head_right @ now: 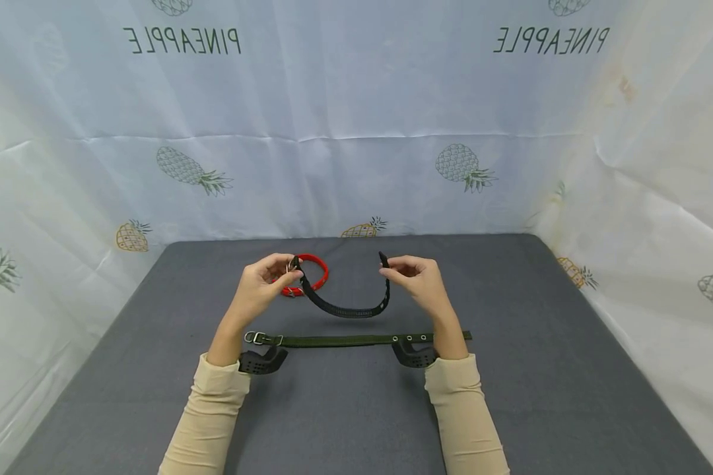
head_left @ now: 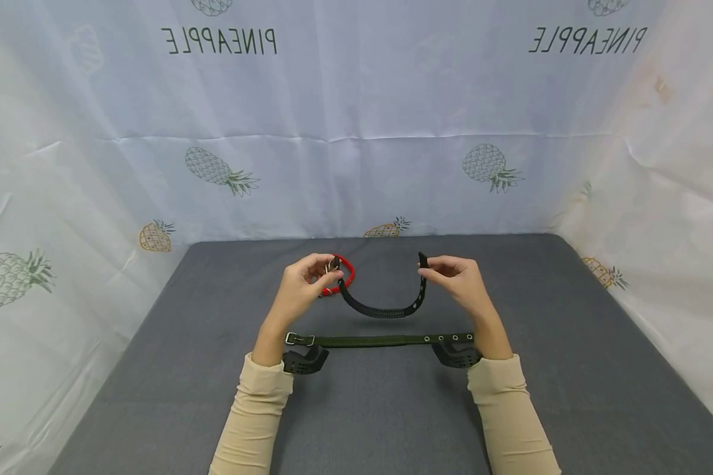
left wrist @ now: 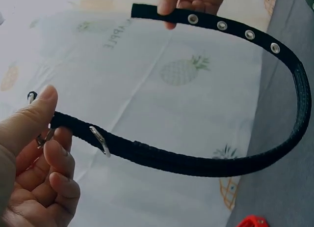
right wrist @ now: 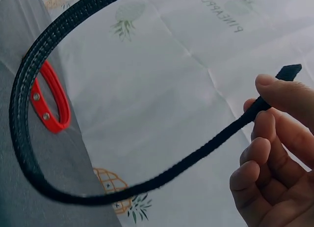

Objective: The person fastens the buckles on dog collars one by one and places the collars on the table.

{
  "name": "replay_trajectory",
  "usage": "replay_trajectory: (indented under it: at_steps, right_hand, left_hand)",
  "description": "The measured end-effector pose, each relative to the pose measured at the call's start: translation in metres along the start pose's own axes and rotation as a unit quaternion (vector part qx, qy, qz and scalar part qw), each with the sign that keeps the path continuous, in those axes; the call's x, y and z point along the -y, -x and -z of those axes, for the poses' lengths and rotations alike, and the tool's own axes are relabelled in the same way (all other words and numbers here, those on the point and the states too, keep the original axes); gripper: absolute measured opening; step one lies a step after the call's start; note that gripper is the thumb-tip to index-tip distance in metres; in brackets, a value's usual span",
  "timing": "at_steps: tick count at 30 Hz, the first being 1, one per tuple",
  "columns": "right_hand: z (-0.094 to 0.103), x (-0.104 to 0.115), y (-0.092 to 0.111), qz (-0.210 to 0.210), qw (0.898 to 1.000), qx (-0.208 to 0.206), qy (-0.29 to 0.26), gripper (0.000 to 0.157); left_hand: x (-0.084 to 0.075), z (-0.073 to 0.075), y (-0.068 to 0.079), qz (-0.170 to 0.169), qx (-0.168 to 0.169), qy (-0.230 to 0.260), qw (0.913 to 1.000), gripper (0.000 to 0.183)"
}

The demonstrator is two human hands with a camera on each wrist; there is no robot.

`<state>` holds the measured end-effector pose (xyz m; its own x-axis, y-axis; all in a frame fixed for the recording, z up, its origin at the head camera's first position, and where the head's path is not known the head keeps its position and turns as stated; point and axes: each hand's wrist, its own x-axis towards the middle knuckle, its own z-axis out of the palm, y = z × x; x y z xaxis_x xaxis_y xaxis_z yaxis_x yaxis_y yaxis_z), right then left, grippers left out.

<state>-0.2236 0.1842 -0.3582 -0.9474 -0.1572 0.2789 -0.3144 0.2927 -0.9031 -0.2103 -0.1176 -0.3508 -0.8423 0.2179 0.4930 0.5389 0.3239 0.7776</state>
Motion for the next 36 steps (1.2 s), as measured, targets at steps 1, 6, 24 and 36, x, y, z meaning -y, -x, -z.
replay_trajectory:
  at_steps: [1,6,24,36]
  right_hand:
    - [-0.002,0.001,0.0,0.007,1.0,-0.001,-0.002,0.027]
    - [-0.01,0.008,-0.002,0.05,0.999,0.012,-0.016,0.023]
    - [-0.033,0.027,0.0,0.071,0.993,0.094,0.001,0.012]
    - [-0.048,0.03,0.002,0.088,0.992,0.066,0.057,0.019]
  left_hand:
    - [-0.001,-0.002,-0.001,-0.006,0.002,0.011,0.9999,0.026]
    - [-0.005,-0.011,-0.004,-0.032,0.012,0.04,0.9986,0.024]
    - [-0.011,-0.019,-0.004,-0.027,0.113,-0.04,0.9924,0.018]
    - [-0.008,-0.026,-0.004,-0.068,0.138,-0.114,0.9815,0.019]
